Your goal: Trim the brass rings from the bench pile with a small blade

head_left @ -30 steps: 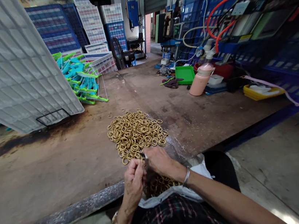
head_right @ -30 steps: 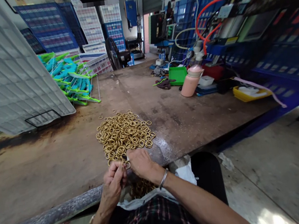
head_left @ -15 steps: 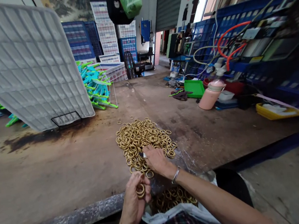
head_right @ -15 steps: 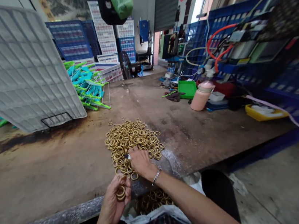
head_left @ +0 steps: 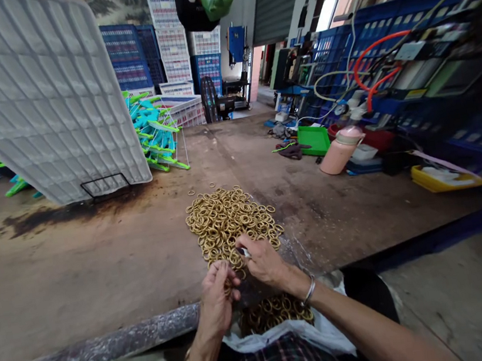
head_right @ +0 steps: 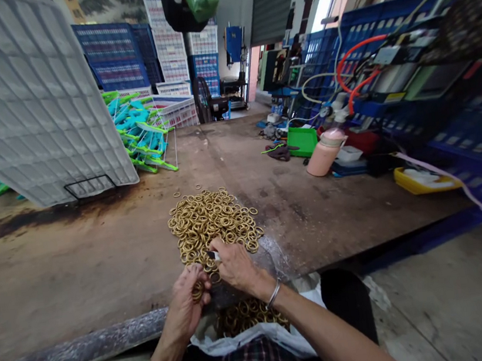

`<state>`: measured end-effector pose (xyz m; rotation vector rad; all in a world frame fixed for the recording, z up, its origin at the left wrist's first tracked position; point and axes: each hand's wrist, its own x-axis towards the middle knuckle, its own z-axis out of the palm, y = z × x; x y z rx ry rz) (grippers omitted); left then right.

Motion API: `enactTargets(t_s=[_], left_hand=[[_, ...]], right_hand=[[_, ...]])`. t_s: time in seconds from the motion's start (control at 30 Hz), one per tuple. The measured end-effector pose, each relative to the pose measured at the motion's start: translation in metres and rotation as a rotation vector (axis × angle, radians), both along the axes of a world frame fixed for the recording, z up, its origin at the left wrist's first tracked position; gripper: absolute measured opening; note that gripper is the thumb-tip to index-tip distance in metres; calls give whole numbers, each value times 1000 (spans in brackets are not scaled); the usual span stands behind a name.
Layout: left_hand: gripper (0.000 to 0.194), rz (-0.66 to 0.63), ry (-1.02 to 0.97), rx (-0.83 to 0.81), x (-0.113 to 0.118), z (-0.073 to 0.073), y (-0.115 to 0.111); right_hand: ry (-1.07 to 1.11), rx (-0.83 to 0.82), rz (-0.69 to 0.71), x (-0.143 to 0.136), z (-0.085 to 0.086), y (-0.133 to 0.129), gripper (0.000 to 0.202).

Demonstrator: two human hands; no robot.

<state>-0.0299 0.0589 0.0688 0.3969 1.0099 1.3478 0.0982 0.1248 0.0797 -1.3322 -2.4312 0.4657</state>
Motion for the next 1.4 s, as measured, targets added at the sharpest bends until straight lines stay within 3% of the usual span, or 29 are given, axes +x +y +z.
enactTargets(t_s=[0.2,0.4,0.53,0.8,1.13,1.4], left_hand=[[32,-74,300,34,9,-7,1],[27,-53,614,164,8,-6,-4],[26,-91,658,187,9,-3,-10],[30,-188,407,-11,20,-1,-25],[29,-118,247,-18,34,6,-34],[30,29,317,-100,49,4,-31]], right_hand=[[190,-130,12,4,5,-22,13],[583,-465,-63,2,1,-25,23],[701,-545,-88,4,-4,-27,24],[609,-402,-65,10,-4,-34,21],[664,-477,22,20,-4,-30,22],[140,-279,145,34,1,-22,17]])
